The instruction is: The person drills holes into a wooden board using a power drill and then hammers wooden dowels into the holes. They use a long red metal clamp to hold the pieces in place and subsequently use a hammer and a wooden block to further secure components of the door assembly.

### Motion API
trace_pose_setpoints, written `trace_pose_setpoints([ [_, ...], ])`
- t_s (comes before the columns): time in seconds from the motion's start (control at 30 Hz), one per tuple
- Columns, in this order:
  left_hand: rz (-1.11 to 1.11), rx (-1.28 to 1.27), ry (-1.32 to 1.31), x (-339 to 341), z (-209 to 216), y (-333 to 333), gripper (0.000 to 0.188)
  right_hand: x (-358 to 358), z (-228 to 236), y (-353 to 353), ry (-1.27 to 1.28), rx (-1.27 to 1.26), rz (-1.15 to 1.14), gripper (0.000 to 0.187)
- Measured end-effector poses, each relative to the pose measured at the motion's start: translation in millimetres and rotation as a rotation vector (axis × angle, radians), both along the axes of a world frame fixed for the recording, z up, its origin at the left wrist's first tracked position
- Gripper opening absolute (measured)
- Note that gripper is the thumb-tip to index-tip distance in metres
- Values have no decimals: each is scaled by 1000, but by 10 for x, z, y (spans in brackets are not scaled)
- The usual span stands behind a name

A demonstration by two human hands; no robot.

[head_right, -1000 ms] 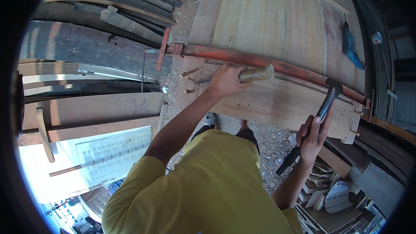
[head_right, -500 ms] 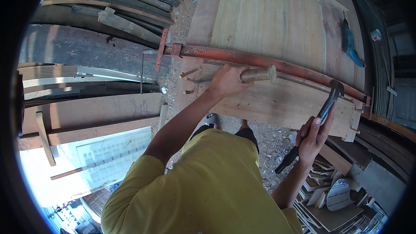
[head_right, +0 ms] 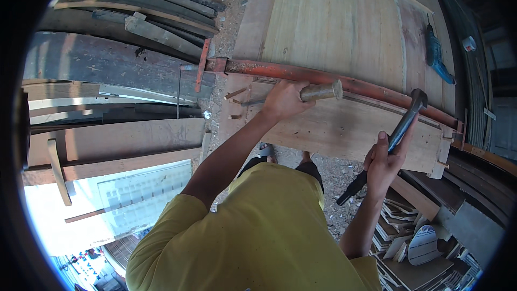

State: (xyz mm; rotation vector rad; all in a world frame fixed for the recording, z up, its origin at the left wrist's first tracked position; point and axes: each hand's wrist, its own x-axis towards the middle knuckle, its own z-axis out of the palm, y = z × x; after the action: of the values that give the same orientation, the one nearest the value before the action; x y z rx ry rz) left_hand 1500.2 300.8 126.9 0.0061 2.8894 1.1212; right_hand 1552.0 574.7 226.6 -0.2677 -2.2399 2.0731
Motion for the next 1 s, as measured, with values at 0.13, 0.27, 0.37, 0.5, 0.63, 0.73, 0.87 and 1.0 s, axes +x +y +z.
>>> trace_pose_setpoints([
  [0.13, -35, -17, 12, -84, 33, 43, 48, 134, -727, -218, 216, 409, 349, 82],
  [0.27, -17, -32, 63, -70, -90, -11, 47, 134, -454, -214, -136, 181, 391, 83],
  [0.37, -9, -30, -36, -40, -13, 8, 47, -24, -203, -68, -119, 110, 205, 83],
  [0.5, -5, 50, 16, 28, 149, 116, 49, -133, -171, 53, -33, 9, 23, 84],
  [0.63, -68, 2, 40, 5, 232, 255, 49, -139, -246, 98, -62, -24, 27, 84],
  [0.73, -30, -13, 26, -112, 90, 137, 49, -151, -281, 124, -77, -25, 68, 84],
  [0.87, 51, 25, 38, -182, 32, 1, 48, -183, -278, 107, -98, -24, 96, 84],
  [1.0, 108, -7, 112, -311, -11, -41, 47, -347, -251, 137, -75, -3, 100, 81],
])
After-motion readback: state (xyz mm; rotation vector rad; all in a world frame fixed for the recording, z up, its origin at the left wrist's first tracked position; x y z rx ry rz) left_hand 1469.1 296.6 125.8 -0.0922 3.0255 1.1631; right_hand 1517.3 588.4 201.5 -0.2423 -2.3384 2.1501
